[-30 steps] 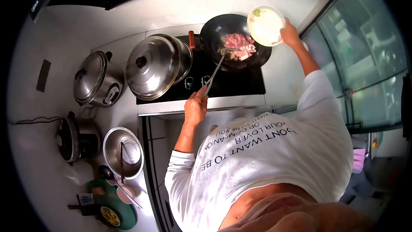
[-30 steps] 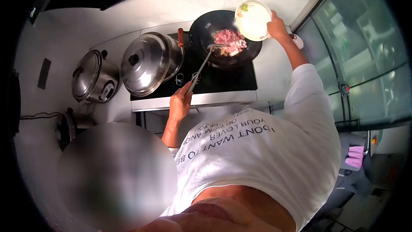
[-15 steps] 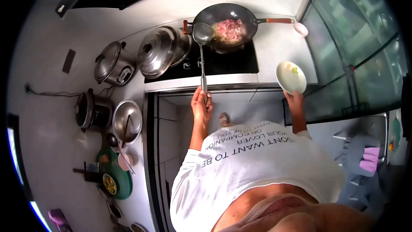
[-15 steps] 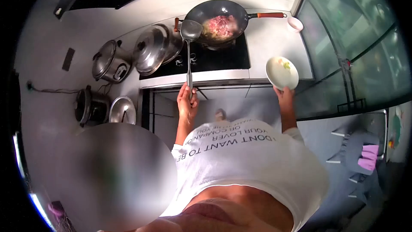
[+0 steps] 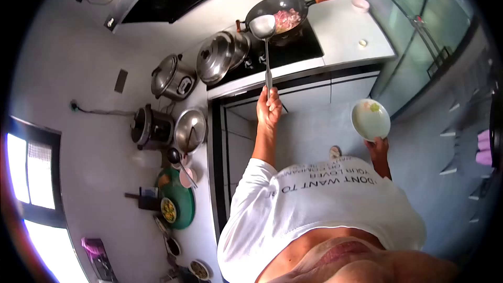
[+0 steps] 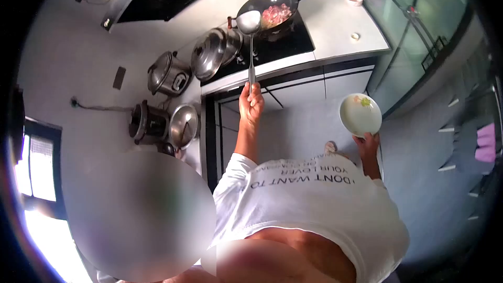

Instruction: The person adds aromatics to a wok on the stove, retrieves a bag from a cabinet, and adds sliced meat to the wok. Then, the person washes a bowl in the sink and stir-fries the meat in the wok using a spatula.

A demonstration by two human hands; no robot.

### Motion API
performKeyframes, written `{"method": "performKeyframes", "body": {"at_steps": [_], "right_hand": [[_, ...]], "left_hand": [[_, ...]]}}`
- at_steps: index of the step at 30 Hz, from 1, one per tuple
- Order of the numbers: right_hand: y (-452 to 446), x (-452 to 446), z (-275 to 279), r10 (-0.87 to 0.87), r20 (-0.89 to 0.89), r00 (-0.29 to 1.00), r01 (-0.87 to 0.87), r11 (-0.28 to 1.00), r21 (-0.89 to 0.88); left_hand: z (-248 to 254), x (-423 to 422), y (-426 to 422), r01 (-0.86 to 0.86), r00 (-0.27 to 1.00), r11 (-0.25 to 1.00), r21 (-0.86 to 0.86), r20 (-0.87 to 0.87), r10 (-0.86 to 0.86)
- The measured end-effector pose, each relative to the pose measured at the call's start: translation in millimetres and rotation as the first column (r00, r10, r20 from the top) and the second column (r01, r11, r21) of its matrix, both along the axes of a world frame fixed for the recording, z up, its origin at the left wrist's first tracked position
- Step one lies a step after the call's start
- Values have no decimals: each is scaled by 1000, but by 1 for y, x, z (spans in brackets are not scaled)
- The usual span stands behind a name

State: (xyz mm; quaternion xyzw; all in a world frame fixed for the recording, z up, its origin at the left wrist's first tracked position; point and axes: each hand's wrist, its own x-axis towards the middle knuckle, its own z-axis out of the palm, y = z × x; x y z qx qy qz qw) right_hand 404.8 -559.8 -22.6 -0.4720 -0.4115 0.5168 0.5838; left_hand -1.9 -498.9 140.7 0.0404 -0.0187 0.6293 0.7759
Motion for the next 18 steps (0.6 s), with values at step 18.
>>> {"method": "performKeyframes", "body": {"at_steps": [18], "right_hand": [[-115, 6, 16, -91, -444, 891, 9, 983, -183]], "left_hand": [[-42, 29, -266, -133, 990, 965, -225, 12, 139]]}}
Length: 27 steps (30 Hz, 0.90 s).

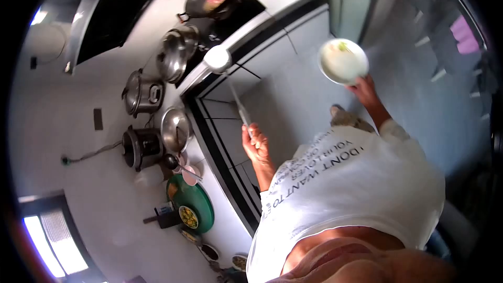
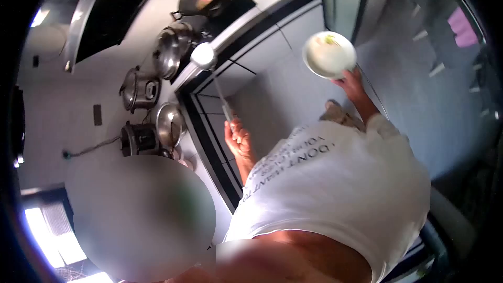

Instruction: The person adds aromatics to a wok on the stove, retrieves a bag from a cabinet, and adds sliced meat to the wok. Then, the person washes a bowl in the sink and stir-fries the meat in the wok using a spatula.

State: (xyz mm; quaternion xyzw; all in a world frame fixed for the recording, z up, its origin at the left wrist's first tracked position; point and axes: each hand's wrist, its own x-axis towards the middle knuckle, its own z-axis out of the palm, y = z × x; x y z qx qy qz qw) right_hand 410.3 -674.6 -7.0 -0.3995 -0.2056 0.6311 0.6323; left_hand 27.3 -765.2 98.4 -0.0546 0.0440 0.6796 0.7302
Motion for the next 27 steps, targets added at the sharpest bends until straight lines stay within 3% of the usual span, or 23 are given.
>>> {"method": "performKeyframes", "body": {"at_steps": [1, 3, 8, 11, 14, 16, 22, 27], "right_hand": [[5, -18, 37, -46, 85, 995, 59, 986, -155], [24, -26, 34, 54, 20, 998, -52, 996, -77], [57, -54, 27, 116, -61, 991, -121, 989, -81], [71, -66, 12, 148, -92, 985, -156, 984, -84], [89, -68, 1, 185, -125, 975, -199, 974, -106], [104, -64, -3, 200, -157, 967, -217, 971, -100], [222, -27, -14, 140, -190, 972, -171, 972, -161], [341, 15, -8, 12, -279, 960, -17, 1000, -16]], "left_hand": [[-1, -2, -6, -3, 999, 1000, 12, 39, 3], [-6, -9, -12, -26, 1000, 997, 68, 12, 25], [6, -12, -20, -124, 992, 990, 65, -28, 127], [-2, -19, -14, -34, 998, 982, 183, -48, 43], [22, -4, 1, -118, 992, 991, 61, -42, 121], [29, 5, 17, -122, 991, 990, 70, -53, 126], [29, 31, 104, -165, 983, 977, 131, -62, 175], [25, 58, 180, -200, 973, 964, 175, -81, 216]]}}
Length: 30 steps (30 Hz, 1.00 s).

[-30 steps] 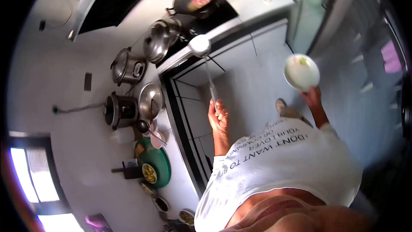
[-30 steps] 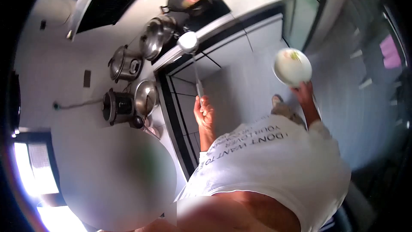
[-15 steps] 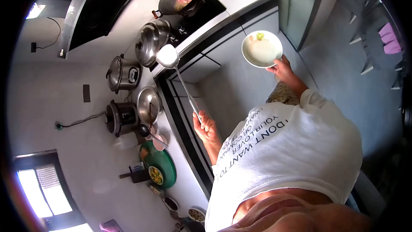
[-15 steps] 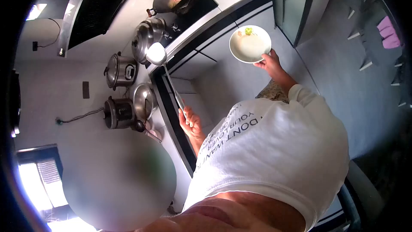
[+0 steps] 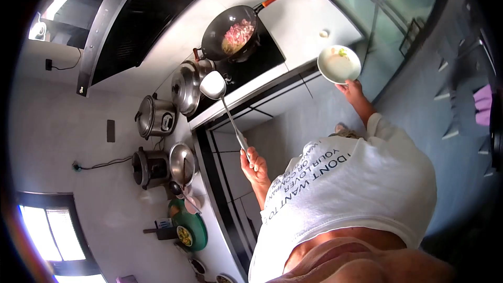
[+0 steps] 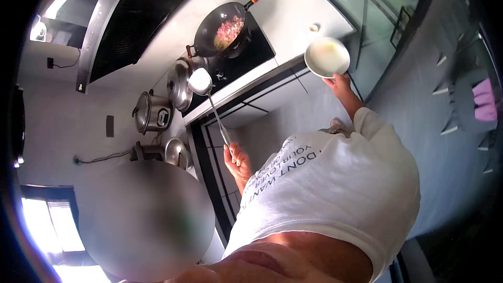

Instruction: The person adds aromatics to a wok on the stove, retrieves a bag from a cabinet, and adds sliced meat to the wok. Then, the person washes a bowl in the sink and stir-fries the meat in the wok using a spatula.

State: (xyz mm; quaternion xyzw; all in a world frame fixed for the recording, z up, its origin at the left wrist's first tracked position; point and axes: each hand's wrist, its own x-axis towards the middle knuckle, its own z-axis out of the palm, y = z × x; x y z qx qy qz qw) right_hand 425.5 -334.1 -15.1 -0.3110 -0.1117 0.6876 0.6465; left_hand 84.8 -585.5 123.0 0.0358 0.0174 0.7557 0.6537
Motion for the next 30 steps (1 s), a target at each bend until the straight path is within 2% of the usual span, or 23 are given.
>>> {"method": "performKeyframes", "body": {"at_steps": [2, 3, 5, 8, 9, 10, 11, 13, 15, 16, 17, 18, 19, 20, 21, 22, 26, 27, 28, 30], "right_hand": [[50, 16, 3, -56, -32, 998, 58, 996, 61], [78, 24, -1, -73, -57, 996, 75, 997, 34], [136, 37, -23, -103, -104, 989, 101, 995, -20], [199, 52, -48, -92, -122, 988, 95, 995, 25], [214, 56, -54, -78, -223, 972, 80, 997, -1], [243, 67, -98, 39, 307, 951, -113, 967, 227], [271, 77, -141, -104, 726, 679, -264, 889, 374], [288, 78, -132, -218, 840, 496, -306, 862, 404], [273, 71, -91, -136, 552, 823, -103, 919, 380], [268, 66, -72, 32, 128, 991, -57, 978, 200], [265, 70, -73, 26, 546, 837, -199, 945, 261], [265, 78, -79, -43, 850, 524, -347, 901, 259], [267, 82, -79, -163, 980, 119, -473, 858, 200], [273, 80, -81, -15, 863, 505, -305, 932, 195], [272, 74, -79, 67, 574, 816, -152, 983, 102], [273, 73, -81, 54, 179, 982, -45, 997, -57], [260, 75, -67, 99, 213, 972, -64, 984, -166], [253, 77, -64, 136, 145, 980, -110, 979, -173], [246, 80, -65, 140, 167, 976, -111, 979, -172], [218, 84, -67, 140, 212, 967, -105, 980, -166]], "left_hand": [[-1, 13, 28, -23, 1000, 1000, -14, 8, 23], [-2, 19, 39, -39, 999, 999, -23, 13, 39], [3, 32, 61, -57, 998, 998, -40, 13, 57], [3, 46, 86, -89, 996, 995, -55, -11, 88], [2, 48, 93, -107, 994, 993, -52, -22, 106], [1, 51, 102, -116, 993, 991, -67, -25, 115], [0, 53, 108, -130, 991, 988, -83, -29, 128], [2, 55, 125, -172, 984, 978, -118, -65, 166], [3, 53, 142, -221, 970, 962, -163, -138, 199], [6, 50, 151, -239, 963, 952, -190, -173, 208], [8, 46, 159, -240, 960, 950, -202, -197, 201], [14, 46, 168, -302, 922, 928, -220, -314, 226], [24, 47, 178, -361, 873, 903, -234, -426, 239], [33, 49, 190, -418, 813, 875, -244, -531, 240], [38, 51, 201, -482, 733, 843, -237, -636, 240], [41, 49, 211, -526, 660, 819, -228, -717, 224], [38, 34, 260, -675, 346, 721, -158, -930, 120], [30, 26, 273, -708, 268, 694, -133, -959, 90], [11, 14, 292, -709, 89, 705, -6, -993, 81], [-9, -7, 318, -681, -432, 660, 317, -902, -13]]}}
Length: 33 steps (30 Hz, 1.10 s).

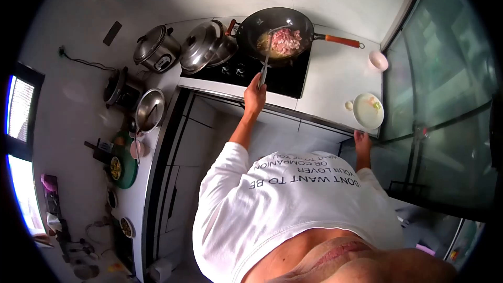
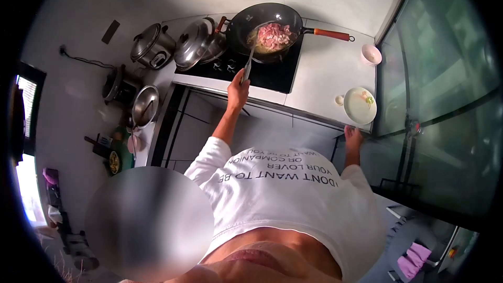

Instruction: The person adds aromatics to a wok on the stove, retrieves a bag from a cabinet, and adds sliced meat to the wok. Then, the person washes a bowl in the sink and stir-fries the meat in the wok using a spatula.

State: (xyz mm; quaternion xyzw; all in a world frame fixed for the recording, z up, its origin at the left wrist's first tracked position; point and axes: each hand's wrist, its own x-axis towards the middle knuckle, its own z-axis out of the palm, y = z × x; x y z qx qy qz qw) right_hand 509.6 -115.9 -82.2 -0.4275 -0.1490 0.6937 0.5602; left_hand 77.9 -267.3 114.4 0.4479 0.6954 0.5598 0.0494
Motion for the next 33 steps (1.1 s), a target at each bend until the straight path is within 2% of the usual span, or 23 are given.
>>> {"method": "performKeyframes", "body": {"at_steps": [2, 3, 6, 10, 14, 17, 20, 23, 25, 26, 27, 29, 30, 32, 33], "right_hand": [[-30, 10, -18, 59, -26, 998, -61, 997, -46], [-54, 17, -29, 56, -17, 998, -57, 996, -69], [-115, 20, -55, 51, 4, 999, -50, 990, -133], [-141, 1, -68, 132, 54, 990, -121, 979, -165], [-157, -23, -72, 220, 116, 969, -204, 970, -135], [-162, -44, -75, 289, 175, 941, -278, 957, -84], [-158, -65, -72, 348, 303, 887, -370, 929, 17], [-161, -100, -36, 288, 417, 862, -349, 934, 78], [-173, -127, -6, 203, 210, 956, -185, 978, -101], [-177, -133, -4, 246, 178, 953, -230, 968, -104], [-179, -133, -17, 286, 146, 947, -273, 956, -104], [-174, -130, -62, 311, 113, 944, -306, 950, -59], [-175, -126, -87, 298, 115, 948, -298, 954, -22], [-186, -122, -88, 281, 118, 952, -284, 959, 6], [-196, -117, -71, 276, 121, 953, -278, 960, -2]], "left_hand": [[11, -1, 17, -57, 885, 996, 70, -459, 82], [18, 3, 22, -176, 872, 966, -187, -484, 66], [15, -17, 51, -310, 789, 832, -459, -613, -45], [32, -61, 61, -365, 704, 791, -491, -701, -110], [38, -95, 31, -351, 758, 725, -593, -635, -153], [46, -113, -5, -342, 705, 736, -584, -677, -209], [51, -130, -26, -255, 794, 764, -593, -579, -185], [33, -144, -37, -27, 961, 935, -355, -265, -73], [8, -153, -37, 77, 997, 958, -278, 37, -70], [-7, -156, -34, 109, 983, 969, -222, 168, -72], [-21, -160, -30, 121, 973, 978, -171, 216, -82], [-32, -160, -23, 109, 974, 987, -122, 212, -81], [-17, -152, -25, 93, 985, 984, -152, 160, -69], [11, -139, -23, 78, 997, 977, -200, 12, -77], [19, -136, -17, 78, 992, 972, -219, -81, -98]]}}
